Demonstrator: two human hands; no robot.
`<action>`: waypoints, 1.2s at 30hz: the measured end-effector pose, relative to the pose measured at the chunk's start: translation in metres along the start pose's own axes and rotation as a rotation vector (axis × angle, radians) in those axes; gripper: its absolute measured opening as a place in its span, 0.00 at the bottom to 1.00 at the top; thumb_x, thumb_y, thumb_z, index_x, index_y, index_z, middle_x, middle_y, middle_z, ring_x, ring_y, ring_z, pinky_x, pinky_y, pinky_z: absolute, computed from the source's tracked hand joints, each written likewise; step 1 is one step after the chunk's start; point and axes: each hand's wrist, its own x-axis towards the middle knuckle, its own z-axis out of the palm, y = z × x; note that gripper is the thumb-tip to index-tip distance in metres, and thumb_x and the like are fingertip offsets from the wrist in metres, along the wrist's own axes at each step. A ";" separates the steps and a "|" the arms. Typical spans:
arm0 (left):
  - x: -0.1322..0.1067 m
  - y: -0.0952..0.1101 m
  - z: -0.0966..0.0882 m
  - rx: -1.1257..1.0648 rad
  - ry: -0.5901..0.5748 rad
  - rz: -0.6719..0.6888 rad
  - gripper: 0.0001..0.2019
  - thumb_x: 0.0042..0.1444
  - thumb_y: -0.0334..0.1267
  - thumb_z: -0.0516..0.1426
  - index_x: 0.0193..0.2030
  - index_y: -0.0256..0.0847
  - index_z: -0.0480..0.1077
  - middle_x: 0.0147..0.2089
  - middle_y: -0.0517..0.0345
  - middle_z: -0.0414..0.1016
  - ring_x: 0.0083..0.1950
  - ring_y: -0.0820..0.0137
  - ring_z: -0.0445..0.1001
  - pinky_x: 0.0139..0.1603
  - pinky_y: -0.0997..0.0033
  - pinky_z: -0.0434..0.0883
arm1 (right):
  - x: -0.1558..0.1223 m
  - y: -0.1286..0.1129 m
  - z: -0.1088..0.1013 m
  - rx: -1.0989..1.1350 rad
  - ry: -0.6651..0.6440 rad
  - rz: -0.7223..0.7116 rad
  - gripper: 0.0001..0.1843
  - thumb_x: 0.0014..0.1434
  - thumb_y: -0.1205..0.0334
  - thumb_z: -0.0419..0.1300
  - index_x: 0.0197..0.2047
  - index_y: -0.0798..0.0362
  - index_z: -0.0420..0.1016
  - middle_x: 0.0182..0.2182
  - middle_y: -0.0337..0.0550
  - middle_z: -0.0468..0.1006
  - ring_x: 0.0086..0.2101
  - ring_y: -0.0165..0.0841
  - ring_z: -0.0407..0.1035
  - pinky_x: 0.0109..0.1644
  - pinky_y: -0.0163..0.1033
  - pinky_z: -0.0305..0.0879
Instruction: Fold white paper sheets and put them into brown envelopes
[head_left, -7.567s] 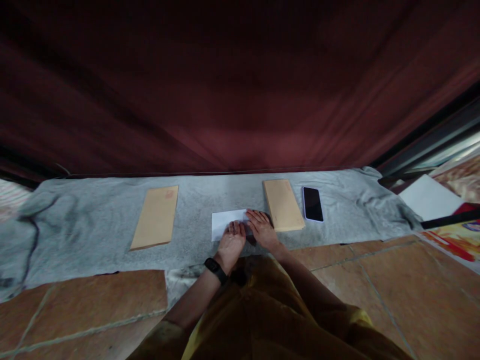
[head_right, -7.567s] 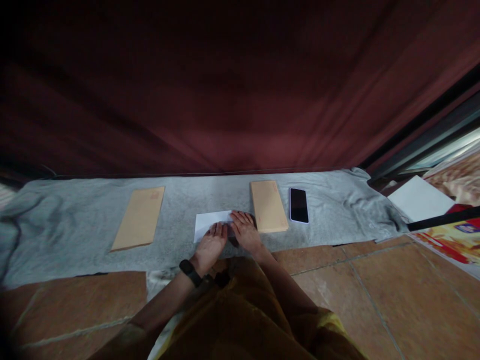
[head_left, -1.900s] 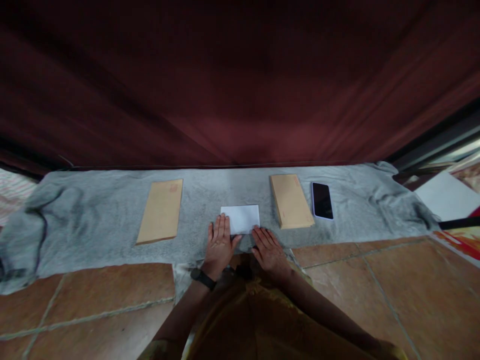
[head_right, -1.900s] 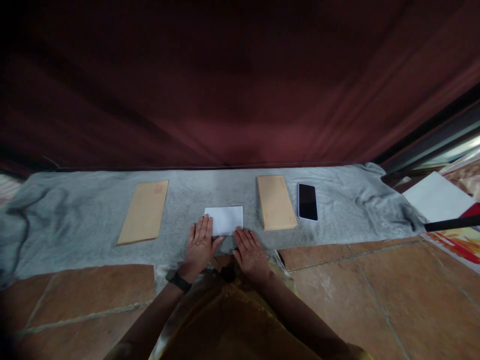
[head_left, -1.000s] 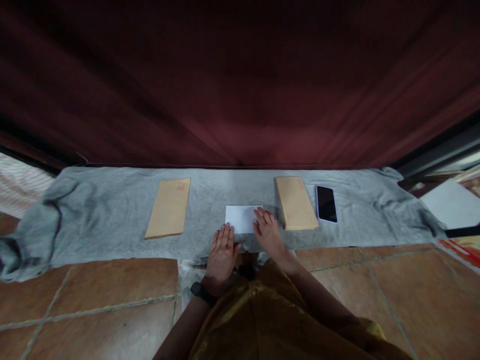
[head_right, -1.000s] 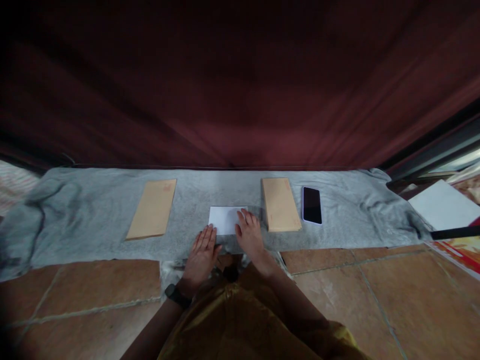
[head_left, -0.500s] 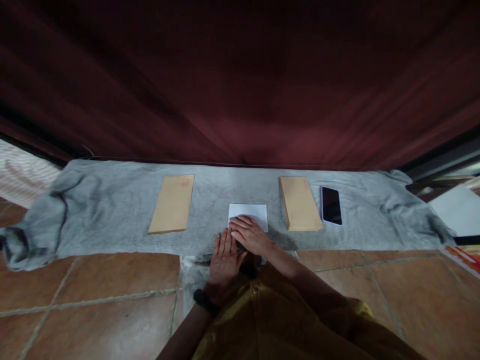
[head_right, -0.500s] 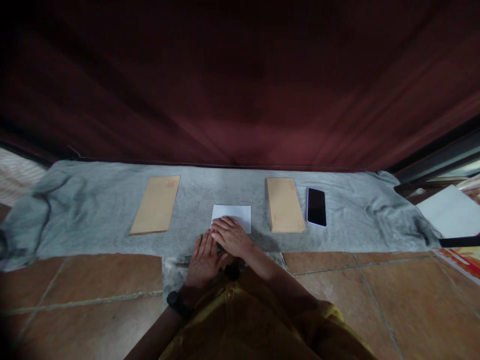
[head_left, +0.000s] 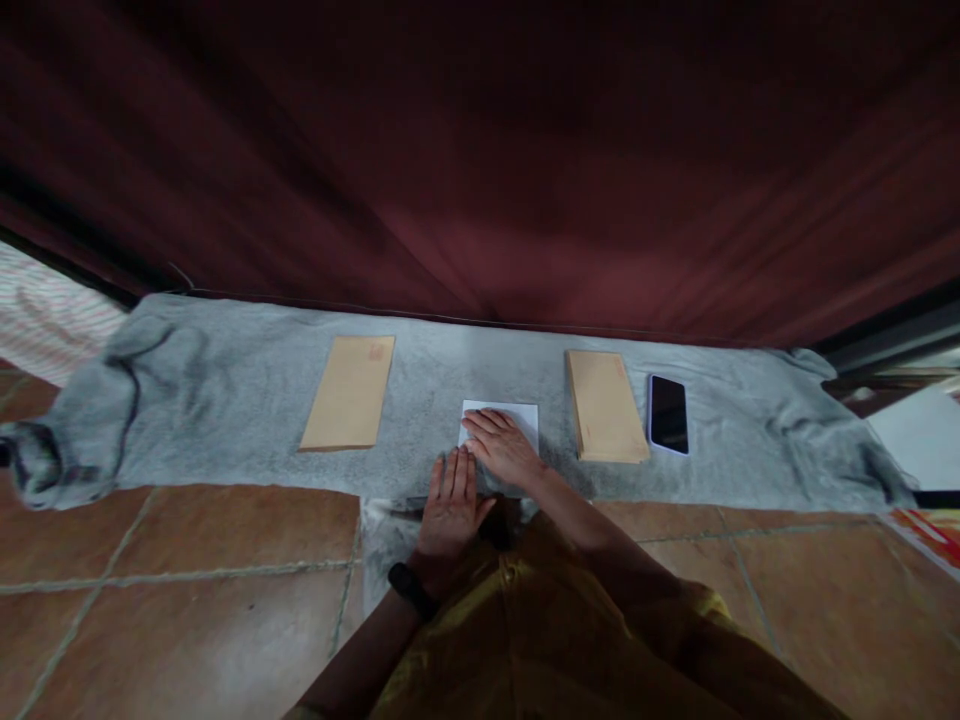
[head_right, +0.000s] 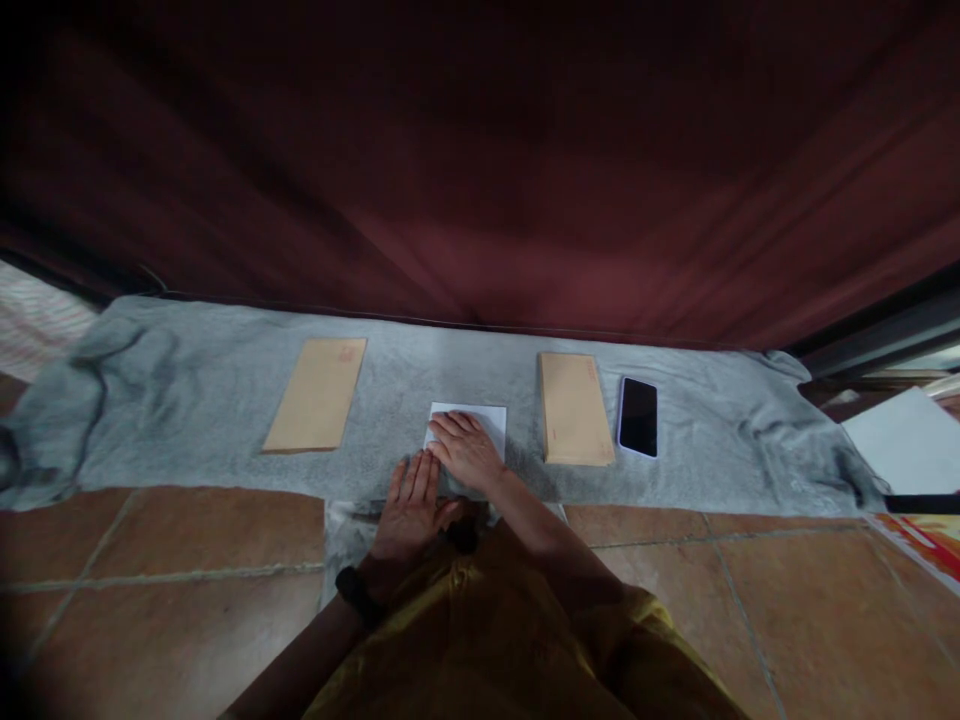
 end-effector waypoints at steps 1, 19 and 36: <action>0.000 0.000 0.000 0.000 -0.004 0.004 0.37 0.67 0.52 0.49 0.73 0.25 0.51 0.71 0.32 0.59 0.74 0.49 0.56 0.74 0.42 0.54 | 0.001 0.001 0.001 -0.003 0.000 0.007 0.22 0.72 0.57 0.51 0.65 0.53 0.69 0.66 0.45 0.67 0.65 0.39 0.58 0.70 0.49 0.52; 0.002 -0.002 -0.001 0.031 -0.022 0.022 0.36 0.65 0.53 0.51 0.69 0.22 0.59 0.70 0.30 0.60 0.73 0.47 0.56 0.73 0.44 0.56 | 0.007 -0.004 0.008 -0.021 0.038 0.058 0.23 0.72 0.57 0.51 0.66 0.56 0.66 0.67 0.47 0.65 0.66 0.42 0.57 0.70 0.51 0.53; 0.004 -0.007 -0.015 -0.003 -0.054 0.019 0.29 0.67 0.43 0.46 0.71 0.30 0.58 0.72 0.39 0.60 0.74 0.54 0.57 0.73 0.47 0.54 | -0.082 -0.024 -0.001 -0.058 0.003 0.018 0.27 0.73 0.56 0.48 0.71 0.56 0.58 0.70 0.48 0.60 0.69 0.40 0.52 0.73 0.52 0.49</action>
